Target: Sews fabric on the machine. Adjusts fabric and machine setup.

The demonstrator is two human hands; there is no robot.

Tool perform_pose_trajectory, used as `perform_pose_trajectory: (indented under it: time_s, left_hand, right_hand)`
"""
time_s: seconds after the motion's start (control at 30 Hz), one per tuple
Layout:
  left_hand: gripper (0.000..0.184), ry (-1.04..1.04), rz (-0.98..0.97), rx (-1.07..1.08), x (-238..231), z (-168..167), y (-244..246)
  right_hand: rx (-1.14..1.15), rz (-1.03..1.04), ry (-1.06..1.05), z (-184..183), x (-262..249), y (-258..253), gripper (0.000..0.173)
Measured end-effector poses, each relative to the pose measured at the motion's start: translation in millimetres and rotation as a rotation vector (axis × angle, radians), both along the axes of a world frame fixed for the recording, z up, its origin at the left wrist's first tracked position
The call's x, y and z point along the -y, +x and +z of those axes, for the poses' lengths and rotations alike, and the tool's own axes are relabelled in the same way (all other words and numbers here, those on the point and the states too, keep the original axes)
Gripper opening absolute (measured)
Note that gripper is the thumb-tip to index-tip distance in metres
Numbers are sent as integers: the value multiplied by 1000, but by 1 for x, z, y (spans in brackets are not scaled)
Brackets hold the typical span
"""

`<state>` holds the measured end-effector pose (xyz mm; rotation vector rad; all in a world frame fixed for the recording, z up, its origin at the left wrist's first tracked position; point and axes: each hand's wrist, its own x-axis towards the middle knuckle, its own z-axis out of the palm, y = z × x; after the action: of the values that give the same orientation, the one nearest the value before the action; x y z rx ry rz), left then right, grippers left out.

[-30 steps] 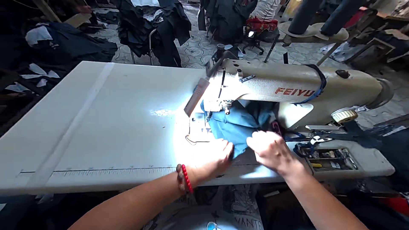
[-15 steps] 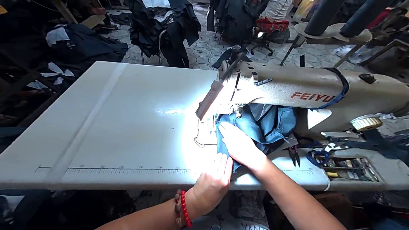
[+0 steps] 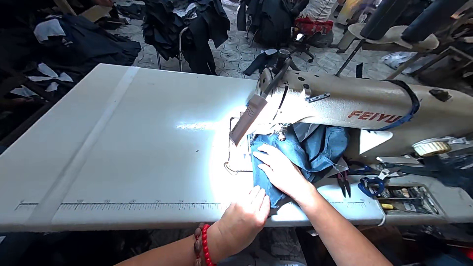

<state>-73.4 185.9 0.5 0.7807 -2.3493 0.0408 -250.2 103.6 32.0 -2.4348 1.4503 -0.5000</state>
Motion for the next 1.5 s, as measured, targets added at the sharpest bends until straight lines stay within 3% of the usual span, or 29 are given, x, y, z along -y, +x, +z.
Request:
perform_pose_trajectory:
  time_s: [0.37,0.63,1.07,1.5]
  left_hand:
    - [20,3,-44,30,14,3,1]
    - [22,108,-220,37,29,12,25]
    - [22,48,-200,82,32,10,20]
    - [23,88,-220,52,67,11,19]
  right_hand:
    - [45,54,-48,-5,10,-5,33]
    - [35,17,93,2,6,-9,40]
    - [143,64,18,-5,18,-15,36]
    - [128,90,-38,-8,52,-16,35]
